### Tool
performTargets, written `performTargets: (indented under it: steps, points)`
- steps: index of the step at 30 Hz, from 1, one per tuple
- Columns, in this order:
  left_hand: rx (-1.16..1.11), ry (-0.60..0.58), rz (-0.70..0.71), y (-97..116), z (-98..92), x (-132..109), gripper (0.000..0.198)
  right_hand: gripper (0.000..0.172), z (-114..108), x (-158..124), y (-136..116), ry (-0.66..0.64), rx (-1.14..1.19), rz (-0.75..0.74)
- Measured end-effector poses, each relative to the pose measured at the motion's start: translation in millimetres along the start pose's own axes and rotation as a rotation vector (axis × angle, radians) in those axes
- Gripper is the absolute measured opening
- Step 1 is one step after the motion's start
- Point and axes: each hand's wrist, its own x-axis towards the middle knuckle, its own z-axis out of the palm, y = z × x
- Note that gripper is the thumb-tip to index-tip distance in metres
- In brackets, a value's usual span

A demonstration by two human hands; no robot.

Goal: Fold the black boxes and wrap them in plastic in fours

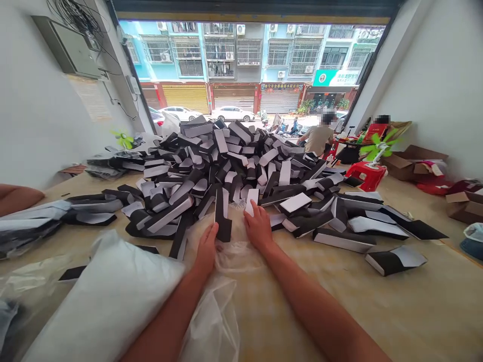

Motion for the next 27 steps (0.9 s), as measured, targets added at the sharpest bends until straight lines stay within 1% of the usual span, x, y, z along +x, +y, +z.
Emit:
performTargets:
  steps: [2,4,6,8,10,13,15,16,17,19,20,21,23,24,25,27]
  points:
    - [-0.065,-0.024,-0.067,1,-0.3,0,0.045,0.024,-2,0,-1,-0.06,-0.015,0.006]
    - [-0.121,-0.015,-0.115,3,-0.3,0,0.043,0.025,-4,0,-1,-0.075,-0.009,0.049]
    - [-0.139,0.007,-0.133,6,0.0,-1,0.042,0.028,-6,0,2,-0.039,0.017,0.096]
    - [-0.144,0.006,-0.148,8,0.5,-2,0.043,0.029,-8,1,5,0.017,0.051,0.124]
    - [-0.135,-0.023,-0.159,9,0.9,-3,0.046,0.024,-9,1,9,0.052,0.091,0.144]
    - [-0.118,-0.046,-0.148,8,1.0,-3,0.05,0.011,-13,4,15,0.054,0.195,0.197]
    - [-0.12,-0.027,-0.146,6,0.7,-2,0.053,0.006,-15,9,19,0.093,0.339,0.282]
    - [-0.125,-0.01,-0.15,5,0.5,-2,0.055,0.005,-17,12,21,0.141,0.442,0.345]
    - [-0.131,0.004,-0.157,5,0.3,-2,0.057,0.01,-19,15,22,0.2,0.563,0.421]
    - [-0.149,0.019,-0.166,5,0.4,-2,0.059,0.025,-23,20,22,0.31,0.845,0.576]
    - [-0.155,0.014,-0.166,5,0.6,-2,0.058,0.032,-25,20,20,0.334,0.995,0.631]
    - [-0.158,0.004,-0.165,5,1.0,-2,0.058,0.036,-27,19,16,0.33,1.142,0.661]
    - [-0.16,-0.02,-0.162,6,1.8,-3,0.057,0.036,-28,12,4,0.271,1.386,0.647]
    - [-0.159,-0.033,-0.16,5,2.2,-3,0.057,0.034,-28,6,-3,0.238,1.461,0.617]
    - [-0.158,-0.049,-0.156,5,2.5,-4,0.057,0.031,-27,0,-11,0.215,1.499,0.582]
    - [-0.159,-0.079,-0.144,5,2.7,-4,0.054,0.027,-25,-14,-25,0.202,1.49,0.513]
